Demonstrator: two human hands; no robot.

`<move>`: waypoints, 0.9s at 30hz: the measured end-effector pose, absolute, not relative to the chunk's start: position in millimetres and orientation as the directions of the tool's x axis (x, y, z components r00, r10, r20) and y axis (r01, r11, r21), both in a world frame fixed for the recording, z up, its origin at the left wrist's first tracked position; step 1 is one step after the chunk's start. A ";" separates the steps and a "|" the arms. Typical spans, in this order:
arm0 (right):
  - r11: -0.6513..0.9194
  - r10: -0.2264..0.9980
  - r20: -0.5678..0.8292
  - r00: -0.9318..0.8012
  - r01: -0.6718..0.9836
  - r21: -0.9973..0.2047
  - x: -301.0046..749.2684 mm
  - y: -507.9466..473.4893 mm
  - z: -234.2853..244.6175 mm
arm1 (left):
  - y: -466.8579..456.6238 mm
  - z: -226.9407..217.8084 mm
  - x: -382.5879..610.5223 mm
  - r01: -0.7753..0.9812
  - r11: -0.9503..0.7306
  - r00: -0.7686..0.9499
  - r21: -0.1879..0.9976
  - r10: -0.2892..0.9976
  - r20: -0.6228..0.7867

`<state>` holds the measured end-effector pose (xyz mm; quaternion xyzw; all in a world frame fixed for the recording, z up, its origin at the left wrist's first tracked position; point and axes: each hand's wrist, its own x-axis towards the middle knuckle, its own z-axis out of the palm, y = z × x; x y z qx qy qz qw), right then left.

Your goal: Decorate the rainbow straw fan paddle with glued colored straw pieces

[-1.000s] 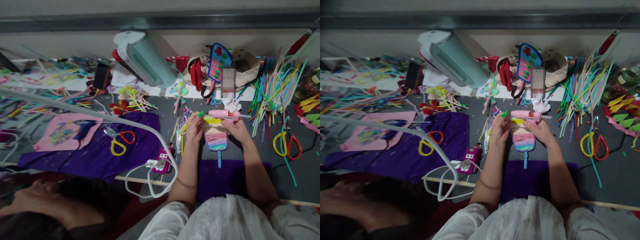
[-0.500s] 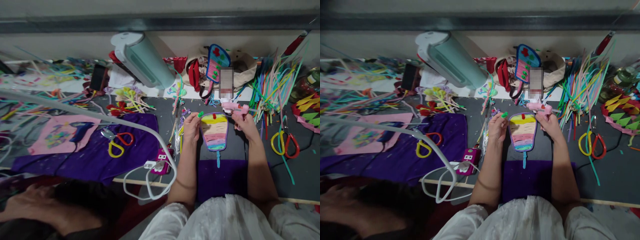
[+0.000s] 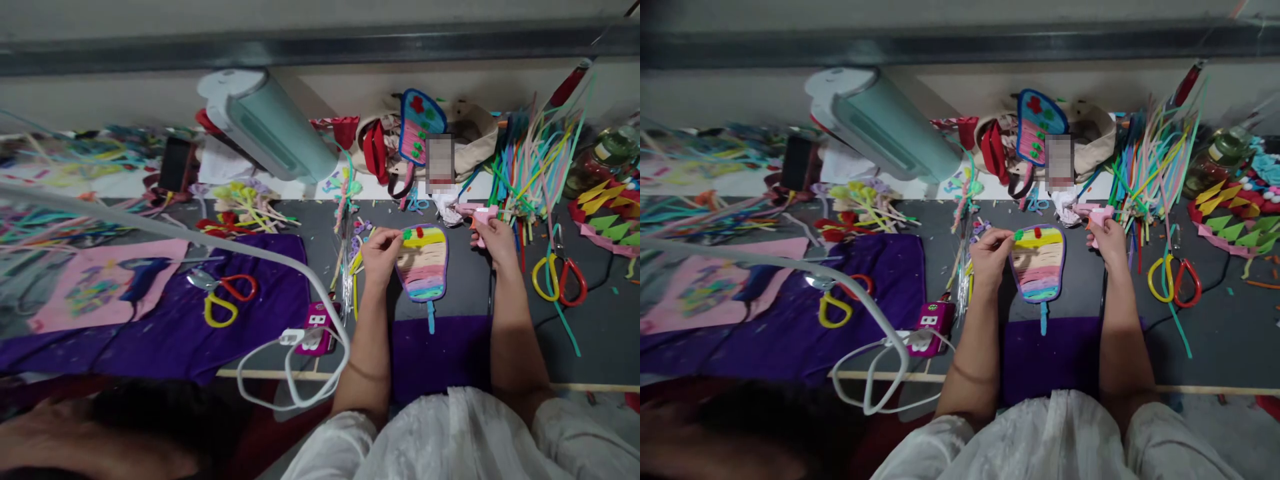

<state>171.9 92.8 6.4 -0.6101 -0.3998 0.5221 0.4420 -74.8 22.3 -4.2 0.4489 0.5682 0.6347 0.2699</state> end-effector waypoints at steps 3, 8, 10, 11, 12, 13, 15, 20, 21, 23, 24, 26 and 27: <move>-0.281 0.957 -0.241 0.162 0.308 -0.909 172.7 91.8 4.4 | 21.2 -4.6 -74.9 0.282 -0.199 -0.415 0.938 0.857 0.306; -0.179 0.983 -0.054 0.177 0.832 -0.526 170.0 82.6 10.2 | 17.7 -4.0 -76.0 0.468 -0.186 -0.331 0.864 0.870 0.366; -0.164 0.981 0.015 0.193 0.867 -0.470 167.5 79.4 11.9 | 16.1 -4.2 -77.6 0.546 -0.180 -0.277 0.818 0.883 0.380; -0.141 0.979 0.063 0.194 0.869 -0.474 166.2 78.4 12.2 | 15.4 -4.3 -78.4 0.586 -0.179 -0.244 0.790 0.891 0.382; -0.108 0.975 0.117 0.188 0.865 -0.490 165.0 77.9 12.0 | 14.8 -4.4 -79.1 0.625 -0.180 -0.206 0.760 0.900 0.383; -0.066 0.969 0.172 0.178 0.855 -0.515 163.7 77.8 11.4 | 14.2 -4.4 -79.6 0.663 -0.184 -0.166 0.726 0.909 0.383; 0.027 0.956 0.253 0.150 0.812 -0.583 160.7 78.2 9.9 | 13.5 -4.5 -79.8 0.732 -0.202 -0.086 0.650 0.920 0.382; 0.161 0.959 0.273 0.069 0.660 -0.734 150.6 78.5 6.8 | 13.6 -6.3 -76.7 0.837 -0.271 0.065 0.475 0.912 0.405; 0.168 0.962 0.267 0.059 0.645 -0.745 148.7 78.2 6.7 | 13.7 -7.0 -76.0 0.852 -0.278 0.084 0.443 0.908 0.409; 0.172 0.966 0.255 0.042 0.631 -0.757 145.8 77.3 6.9 | 14.0 -8.2 -74.6 0.877 -0.288 0.114 0.386 0.903 0.415; 0.172 0.968 0.247 0.035 0.627 -0.760 144.9 76.8 7.1 | 14.1 -8.8 -74.0 0.886 -0.291 0.126 0.360 0.900 0.417; 0.169 0.973 0.231 0.021 0.620 -0.766 143.9 76.2 7.6 | 14.6 -9.8 -72.8 0.903 -0.295 0.148 0.313 0.897 0.417; 0.167 0.975 0.224 0.015 0.618 -0.768 143.7 76.0 7.8 | 14.8 -10.4 -72.2 0.911 -0.292 0.154 0.292 0.897 0.415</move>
